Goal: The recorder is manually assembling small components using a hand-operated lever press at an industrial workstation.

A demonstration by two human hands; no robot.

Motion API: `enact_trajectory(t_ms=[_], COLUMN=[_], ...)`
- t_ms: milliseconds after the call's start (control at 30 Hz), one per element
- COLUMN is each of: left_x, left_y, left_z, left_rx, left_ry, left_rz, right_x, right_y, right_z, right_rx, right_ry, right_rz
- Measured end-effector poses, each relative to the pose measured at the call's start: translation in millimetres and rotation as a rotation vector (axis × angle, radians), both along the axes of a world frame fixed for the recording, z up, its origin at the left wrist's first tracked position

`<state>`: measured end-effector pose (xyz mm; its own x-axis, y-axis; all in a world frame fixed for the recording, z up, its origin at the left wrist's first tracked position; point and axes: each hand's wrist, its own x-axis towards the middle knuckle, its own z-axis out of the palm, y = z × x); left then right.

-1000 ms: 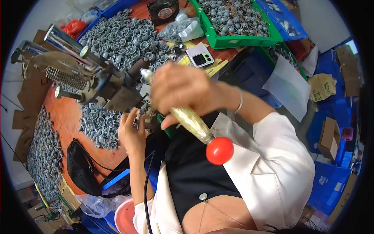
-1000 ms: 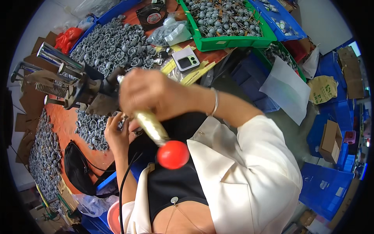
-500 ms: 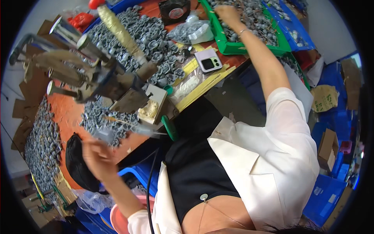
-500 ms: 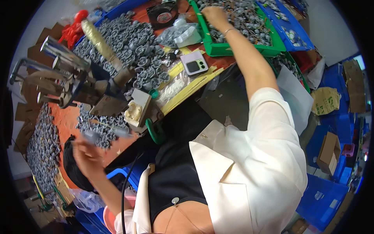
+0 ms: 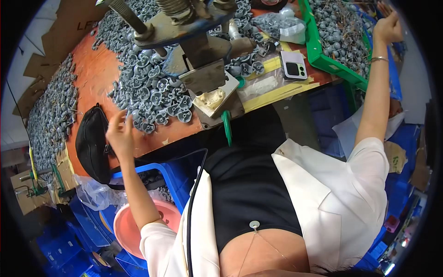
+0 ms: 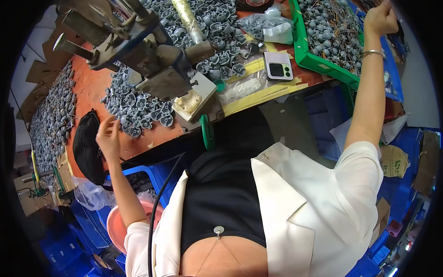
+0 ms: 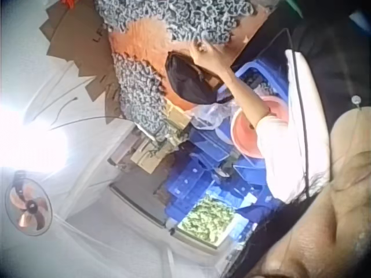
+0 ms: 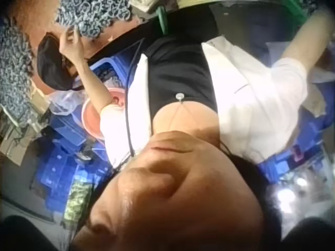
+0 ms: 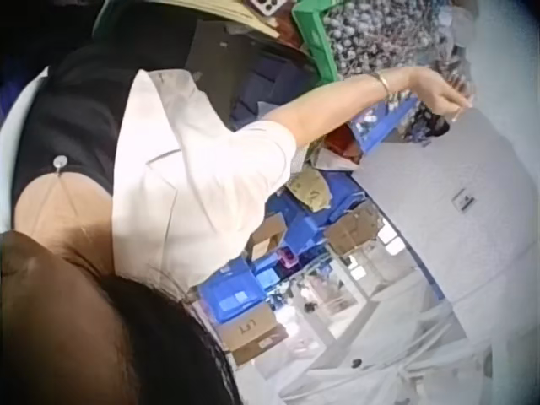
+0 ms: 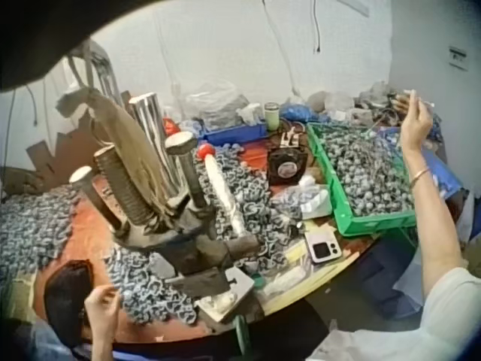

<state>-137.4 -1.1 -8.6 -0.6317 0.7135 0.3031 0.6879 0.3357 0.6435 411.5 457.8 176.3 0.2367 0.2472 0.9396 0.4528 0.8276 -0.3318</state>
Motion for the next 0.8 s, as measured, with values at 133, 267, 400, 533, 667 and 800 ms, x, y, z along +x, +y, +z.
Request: enact_trajectory(t_ms=[133,267,400,533,667,800], left_x=[26,20,28,18,-11,27], left_y=[25,30,34,30,24,33], left_z=[-2,-18,-4,-4,-9,1], left_rx=[-0.098,-0.093,-0.211,-0.021,0.142,0.437], left_ry=[0.299,0.36,0.518,0.383,0.24,-0.49], left_rz=[-0.16,-0.207,-0.216,-0.146,0.016,0.024], right_x=[12,24,21,1,-14,-31], right_y=[18,50,31,-15,-35,-83], right_z=[-46,-55,-3,44,42,26], right_rx=[-0.201,-0.855,-0.549,-0.282,-0.314,-0.309], right_ry=[-0.386,0.221,0.305,0.268,0.233,0.264], right_rz=[-0.066,0.482,0.466,0.345,0.472,0.555])
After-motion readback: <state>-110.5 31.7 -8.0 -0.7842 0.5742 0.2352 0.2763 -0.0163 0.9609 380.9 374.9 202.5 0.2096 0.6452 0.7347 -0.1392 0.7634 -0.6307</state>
